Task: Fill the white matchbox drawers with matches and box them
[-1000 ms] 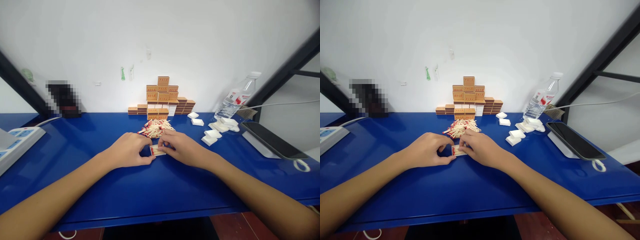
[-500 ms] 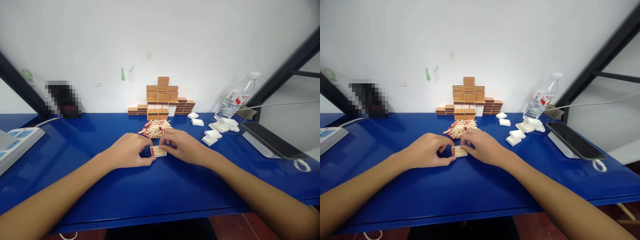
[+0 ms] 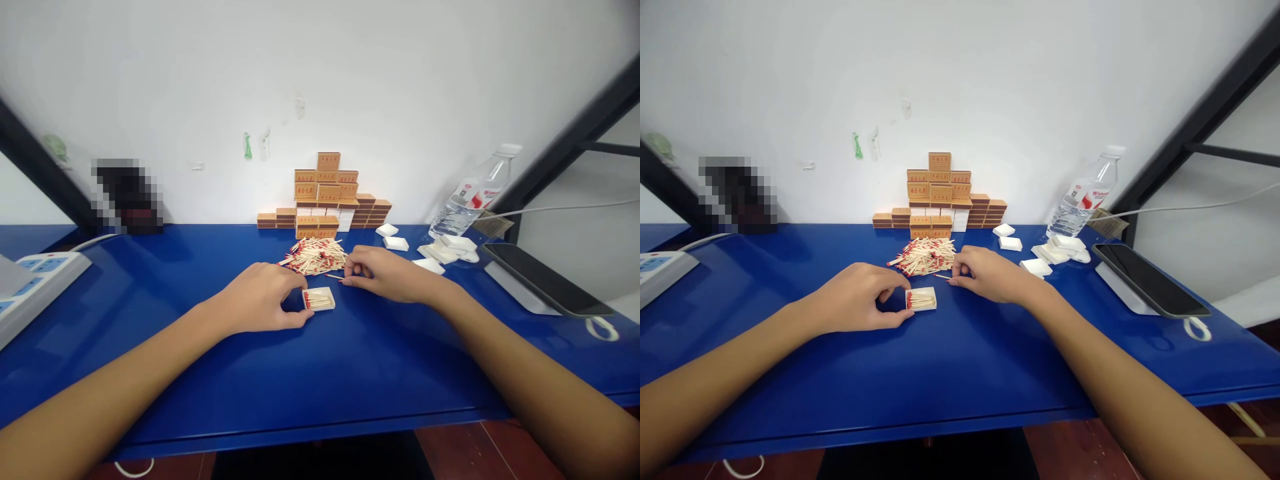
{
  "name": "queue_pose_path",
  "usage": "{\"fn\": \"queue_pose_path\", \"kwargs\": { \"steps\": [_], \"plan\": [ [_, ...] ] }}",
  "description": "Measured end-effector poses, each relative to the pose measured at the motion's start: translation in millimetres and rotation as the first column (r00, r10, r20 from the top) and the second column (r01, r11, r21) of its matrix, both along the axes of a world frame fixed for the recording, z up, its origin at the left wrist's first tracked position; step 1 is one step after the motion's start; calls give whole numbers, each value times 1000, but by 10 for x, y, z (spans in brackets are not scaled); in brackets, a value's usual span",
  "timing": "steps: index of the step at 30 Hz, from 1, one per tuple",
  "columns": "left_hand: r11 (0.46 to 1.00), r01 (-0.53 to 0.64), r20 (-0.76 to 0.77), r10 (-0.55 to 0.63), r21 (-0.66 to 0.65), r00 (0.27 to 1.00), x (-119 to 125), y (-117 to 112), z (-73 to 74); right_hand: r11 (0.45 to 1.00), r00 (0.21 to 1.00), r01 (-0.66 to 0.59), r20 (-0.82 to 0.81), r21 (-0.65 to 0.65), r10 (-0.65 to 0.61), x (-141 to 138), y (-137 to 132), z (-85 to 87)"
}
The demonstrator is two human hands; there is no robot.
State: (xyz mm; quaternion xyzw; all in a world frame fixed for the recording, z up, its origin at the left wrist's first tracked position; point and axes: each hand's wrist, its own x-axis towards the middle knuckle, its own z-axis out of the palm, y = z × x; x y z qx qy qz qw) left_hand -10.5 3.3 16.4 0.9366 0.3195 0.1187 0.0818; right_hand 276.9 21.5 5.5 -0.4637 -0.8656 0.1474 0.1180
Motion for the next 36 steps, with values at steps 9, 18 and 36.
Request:
{"fn": "queue_pose_path", "kwargs": {
  "steps": [9,18,36],
  "plan": [
    [1000,-8,-16,8,3,1000,3,-7,9,998,998,31,-52,45,-28,-123,-41,-38],
    [1000,-27,-24,26,-12,999,-3,7,7,997,996,51,-69,49,-48,-167,-10,-161],
    [1000,-19,-9,19,-18,1000,-8,3,-12,984,976,-74,-192,164,106,-422,-203,-117]
  ]
}}
